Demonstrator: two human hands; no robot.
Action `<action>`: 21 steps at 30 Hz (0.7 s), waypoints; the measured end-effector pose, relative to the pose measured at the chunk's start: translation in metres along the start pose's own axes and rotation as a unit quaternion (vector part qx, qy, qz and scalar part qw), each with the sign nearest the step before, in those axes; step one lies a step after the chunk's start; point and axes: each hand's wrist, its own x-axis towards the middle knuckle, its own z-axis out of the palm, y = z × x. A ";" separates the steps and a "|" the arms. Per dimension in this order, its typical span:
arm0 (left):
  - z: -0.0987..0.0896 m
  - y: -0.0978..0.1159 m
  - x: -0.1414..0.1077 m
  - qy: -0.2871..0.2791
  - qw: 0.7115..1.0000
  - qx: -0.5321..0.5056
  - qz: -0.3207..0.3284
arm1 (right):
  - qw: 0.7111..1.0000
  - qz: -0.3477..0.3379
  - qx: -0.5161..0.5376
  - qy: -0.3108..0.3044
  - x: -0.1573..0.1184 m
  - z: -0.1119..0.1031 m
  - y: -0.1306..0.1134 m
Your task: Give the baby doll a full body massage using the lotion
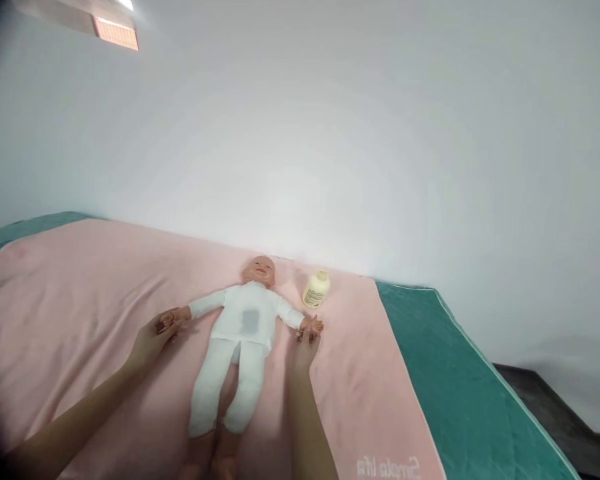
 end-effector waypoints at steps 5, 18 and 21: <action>0.003 0.006 -0.003 0.039 0.999 0.008 0.005 | 1.000 0.016 -0.025 -0.001 -0.004 -0.002 -0.001; 0.043 0.029 -0.022 0.190 0.976 -0.110 -0.005 | 0.985 -0.009 -0.169 0.030 -0.029 0.014 -0.034; 0.060 0.046 -0.030 0.138 0.988 -0.057 0.048 | 0.977 -0.040 -0.210 -0.010 -0.049 0.031 -0.046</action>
